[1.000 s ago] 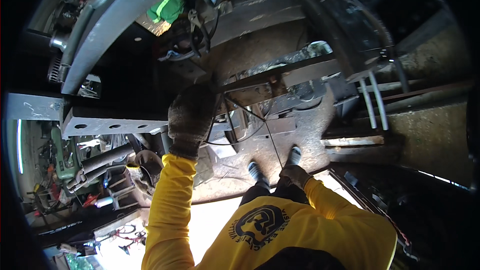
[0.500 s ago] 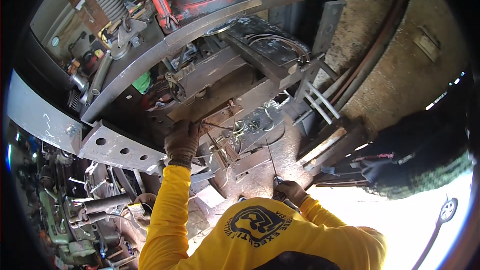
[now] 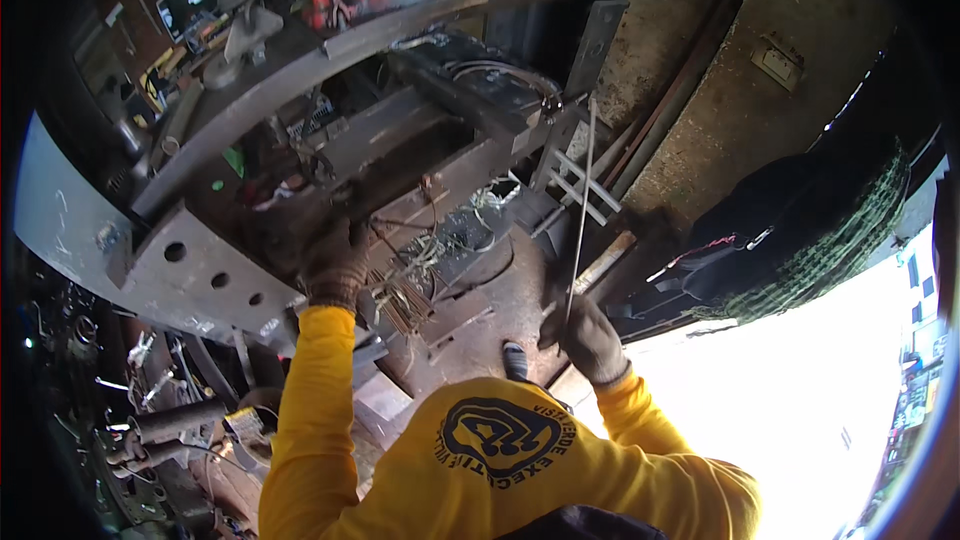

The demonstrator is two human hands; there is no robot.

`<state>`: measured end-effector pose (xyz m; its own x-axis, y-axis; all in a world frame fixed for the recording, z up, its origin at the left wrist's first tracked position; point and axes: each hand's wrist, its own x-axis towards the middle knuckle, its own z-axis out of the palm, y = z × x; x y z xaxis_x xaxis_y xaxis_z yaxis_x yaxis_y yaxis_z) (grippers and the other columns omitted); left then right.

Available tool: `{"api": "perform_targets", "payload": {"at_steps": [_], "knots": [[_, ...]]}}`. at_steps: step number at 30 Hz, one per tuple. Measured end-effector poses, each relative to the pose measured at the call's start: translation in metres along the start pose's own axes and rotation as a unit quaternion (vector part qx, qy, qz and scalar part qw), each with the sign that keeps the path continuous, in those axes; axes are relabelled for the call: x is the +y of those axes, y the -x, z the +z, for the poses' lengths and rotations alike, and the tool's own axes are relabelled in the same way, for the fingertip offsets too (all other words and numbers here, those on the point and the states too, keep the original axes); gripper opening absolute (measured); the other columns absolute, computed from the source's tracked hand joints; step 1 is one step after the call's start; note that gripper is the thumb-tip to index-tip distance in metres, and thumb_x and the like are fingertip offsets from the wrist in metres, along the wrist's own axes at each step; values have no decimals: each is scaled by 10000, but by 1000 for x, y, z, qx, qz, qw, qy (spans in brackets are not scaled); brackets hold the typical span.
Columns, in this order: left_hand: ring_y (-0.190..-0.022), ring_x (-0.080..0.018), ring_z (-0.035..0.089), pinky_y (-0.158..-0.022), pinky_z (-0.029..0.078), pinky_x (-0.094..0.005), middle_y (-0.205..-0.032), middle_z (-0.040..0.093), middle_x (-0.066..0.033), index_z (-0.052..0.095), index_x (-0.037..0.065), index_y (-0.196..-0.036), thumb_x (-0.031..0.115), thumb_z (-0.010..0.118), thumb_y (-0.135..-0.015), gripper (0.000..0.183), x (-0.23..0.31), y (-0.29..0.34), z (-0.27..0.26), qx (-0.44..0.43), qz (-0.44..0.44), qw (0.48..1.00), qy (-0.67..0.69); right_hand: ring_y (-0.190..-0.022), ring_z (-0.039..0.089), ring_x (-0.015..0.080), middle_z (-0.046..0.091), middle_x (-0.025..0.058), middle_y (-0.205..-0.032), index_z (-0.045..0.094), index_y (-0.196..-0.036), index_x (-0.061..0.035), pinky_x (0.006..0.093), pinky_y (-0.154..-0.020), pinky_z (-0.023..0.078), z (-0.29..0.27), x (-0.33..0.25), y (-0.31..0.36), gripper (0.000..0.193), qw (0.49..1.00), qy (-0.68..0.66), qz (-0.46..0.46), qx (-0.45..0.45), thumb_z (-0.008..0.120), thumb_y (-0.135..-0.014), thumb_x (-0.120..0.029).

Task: The person, wearing gloves, works with thin wires and a metal frame inside a large piece of industrial machinery, threading and securing the wires around a central rod.

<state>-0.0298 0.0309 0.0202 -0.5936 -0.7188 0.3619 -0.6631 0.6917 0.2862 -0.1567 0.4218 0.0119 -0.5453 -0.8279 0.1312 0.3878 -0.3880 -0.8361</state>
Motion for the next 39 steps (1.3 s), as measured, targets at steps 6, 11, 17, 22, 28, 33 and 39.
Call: {"api": "perform_targets", "payload": {"at_steps": [6,11,17,22,28,33,39], "knots": [[-1038,-408,662,-914,528,-484,-1130,695,-198,691,139,-1168,477,586,-960,410,2,6,-5,7,-12,1000,4,-485,437,63,482,-24,-616,512,-1417,21,211,-459,371,14,3,-51,516,970,169,63,161,460,-1093,-376],[-1026,-377,675,-880,541,-477,-1111,707,-164,697,149,-1129,476,582,-968,382,7,4,-9,1,-11,1000,-19,-498,474,61,557,-10,-644,503,-1435,23,209,-476,404,14,5,-59,519,977,188,58,86,457,-1095,-366],[-1011,-336,687,-874,547,-448,-1064,718,-134,704,153,-1107,440,612,-959,337,2,5,-3,34,9,999,-10,-592,629,129,688,132,-881,583,-1355,8,264,-524,516,2,5,-112,374,866,496,40,-40,530,-1011,-128],[-1012,-338,687,-874,543,-424,-1042,723,-136,720,137,-1122,395,639,-960,315,-6,-1,-10,7,34,994,105,-671,689,216,685,198,-1092,571,-1335,37,335,-624,585,-28,14,-144,419,677,687,-156,-216,554,-934,-81],[-1041,-337,678,-905,526,-416,-1083,722,-142,715,124,-1146,404,613,-969,347,-31,0,-3,4,17,994,109,-697,683,169,699,156,-1145,574,-1385,-44,306,-659,570,-16,8,-152,393,778,609,85,-127,552,-1012,-166],[-1061,-352,661,-922,513,-451,-1120,708,-160,708,102,-1120,425,584,-968,378,-24,-3,-1,-8,-59,993,104,-646,650,138,717,126,-951,575,-1398,-56,281,-602,536,-35,24,-149,421,771,616,-26,-157,563,-1015,-232],[-1103,-366,643,-943,506,-455,-1152,695,-172,707,105,-1135,408,585,-971,366,-34,1,0,-6,-46,994,97,-569,586,88,668,71,-767,606,-1361,-59,250,-519,472,5,3,-155,392,859,398,321,-16,527,-1031,-258]]}}
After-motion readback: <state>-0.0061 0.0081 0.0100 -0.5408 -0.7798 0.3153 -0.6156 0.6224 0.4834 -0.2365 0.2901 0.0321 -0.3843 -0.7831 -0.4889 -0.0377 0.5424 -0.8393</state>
